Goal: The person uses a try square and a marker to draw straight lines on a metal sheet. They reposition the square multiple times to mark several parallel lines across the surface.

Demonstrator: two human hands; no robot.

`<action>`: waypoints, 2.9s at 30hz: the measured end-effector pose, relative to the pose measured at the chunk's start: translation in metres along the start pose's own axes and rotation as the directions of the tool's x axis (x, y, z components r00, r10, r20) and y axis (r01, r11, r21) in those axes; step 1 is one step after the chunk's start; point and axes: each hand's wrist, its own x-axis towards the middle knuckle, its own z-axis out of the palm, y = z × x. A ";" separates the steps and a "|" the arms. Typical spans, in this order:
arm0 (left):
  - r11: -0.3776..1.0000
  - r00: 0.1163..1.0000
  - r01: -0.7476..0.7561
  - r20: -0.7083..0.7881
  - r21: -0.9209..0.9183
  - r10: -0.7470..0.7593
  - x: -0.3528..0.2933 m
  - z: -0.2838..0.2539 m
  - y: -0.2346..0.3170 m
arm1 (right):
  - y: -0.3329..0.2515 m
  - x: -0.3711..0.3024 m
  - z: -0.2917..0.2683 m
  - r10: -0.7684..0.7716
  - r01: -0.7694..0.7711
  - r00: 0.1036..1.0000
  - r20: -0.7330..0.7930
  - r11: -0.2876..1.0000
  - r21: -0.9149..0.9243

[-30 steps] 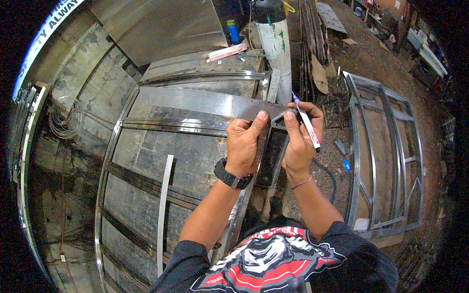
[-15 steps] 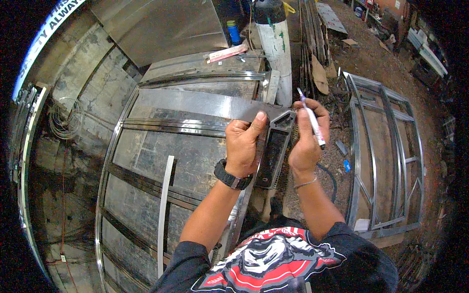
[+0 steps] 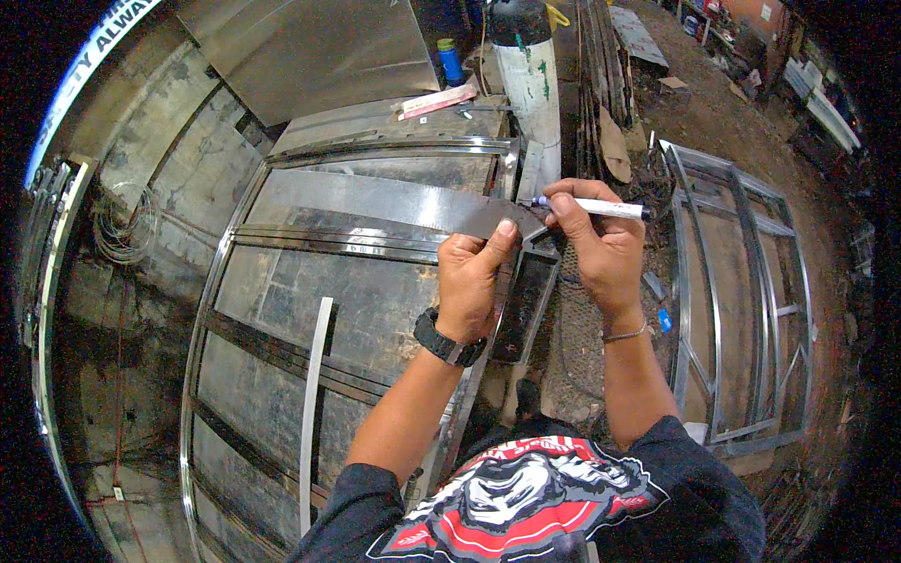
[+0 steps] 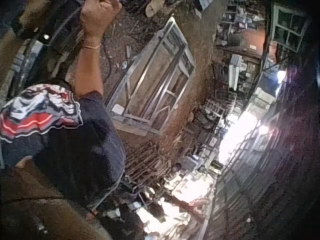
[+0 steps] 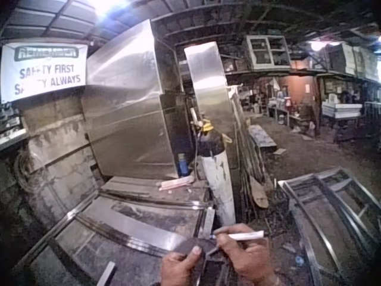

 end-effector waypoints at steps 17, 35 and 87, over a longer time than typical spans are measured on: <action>0.999 1.000 -0.017 -0.024 0.048 0.018 -0.001 -0.002 0.000 | 0.011 -0.018 -0.018 0.002 0.014 0.974 -0.227 0.997 0.070; 0.992 0.989 0.089 0.125 -0.085 -0.078 0.010 0.007 0.007 | 0.028 -0.012 0.025 -0.003 0.118 0.920 -0.392 0.956 0.270; 0.998 0.997 -0.051 0.055 0.026 0.049 0.010 -0.002 0.001 | -0.012 0.002 -0.010 -0.005 0.013 0.998 -0.061 0.992 0.128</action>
